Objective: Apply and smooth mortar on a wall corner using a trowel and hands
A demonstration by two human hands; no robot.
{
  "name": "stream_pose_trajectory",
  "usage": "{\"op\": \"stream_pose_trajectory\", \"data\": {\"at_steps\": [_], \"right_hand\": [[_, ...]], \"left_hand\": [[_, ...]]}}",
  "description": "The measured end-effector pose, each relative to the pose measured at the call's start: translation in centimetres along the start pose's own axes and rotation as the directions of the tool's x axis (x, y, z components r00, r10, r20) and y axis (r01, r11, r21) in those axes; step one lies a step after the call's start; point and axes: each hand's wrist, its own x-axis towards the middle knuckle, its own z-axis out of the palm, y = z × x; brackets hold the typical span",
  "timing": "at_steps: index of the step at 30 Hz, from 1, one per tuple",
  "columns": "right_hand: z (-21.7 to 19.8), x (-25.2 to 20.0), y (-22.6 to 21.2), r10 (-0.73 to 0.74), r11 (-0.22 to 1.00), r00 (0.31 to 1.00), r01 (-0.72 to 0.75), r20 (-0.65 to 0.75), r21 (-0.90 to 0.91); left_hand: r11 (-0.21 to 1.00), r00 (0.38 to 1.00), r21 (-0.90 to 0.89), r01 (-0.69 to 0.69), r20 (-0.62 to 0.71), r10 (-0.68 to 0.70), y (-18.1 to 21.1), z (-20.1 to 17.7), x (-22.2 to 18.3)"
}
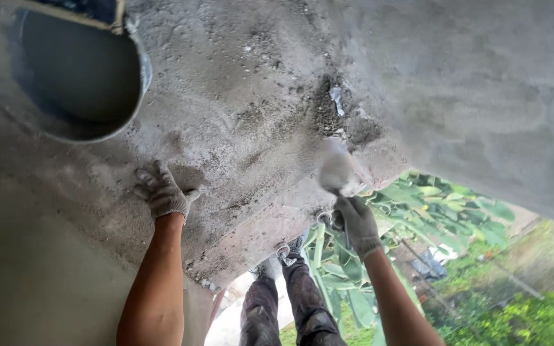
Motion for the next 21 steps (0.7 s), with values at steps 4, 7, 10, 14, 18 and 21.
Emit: {"op": "stream_pose_trajectory", "data": {"at_steps": [4,7,10,14,18,21], "right_hand": [[1.7,-1.1,0.1,0.057,0.988,0.976,-0.025,-0.209,0.154],[2.0,3.4,2.8,0.132,0.963,0.958,-0.062,-0.256,0.264],[5.0,9.6,6.0,0.214,0.951,0.974,-0.226,0.079,0.211],[7.7,9.0,-1.9,0.129,0.951,0.989,-0.103,-0.072,0.291],[5.1,11.1,-2.8,-0.075,0.992,0.997,0.072,-0.026,-0.101],[0.1,10.8,-2.9,-0.231,0.835,0.973,0.188,-0.02,-0.517]], "left_hand": [[0.998,0.998,0.033,0.058,-0.002,-0.058,-0.5,2.7,1.0],[0.997,0.995,0.044,0.058,-0.087,-0.054,1.5,2.7,1.5],[-0.111,0.382,0.366,0.924,-0.867,0.319,-0.2,2.6,1.5],[0.849,0.519,0.432,0.305,-0.823,0.232,-2.9,4.5,1.1],[-0.356,0.504,0.359,0.863,-0.66,0.557,-4.0,10.0,6.0],[0.387,0.596,0.654,0.65,-0.755,0.273,-1.5,8.2,5.0]]}}
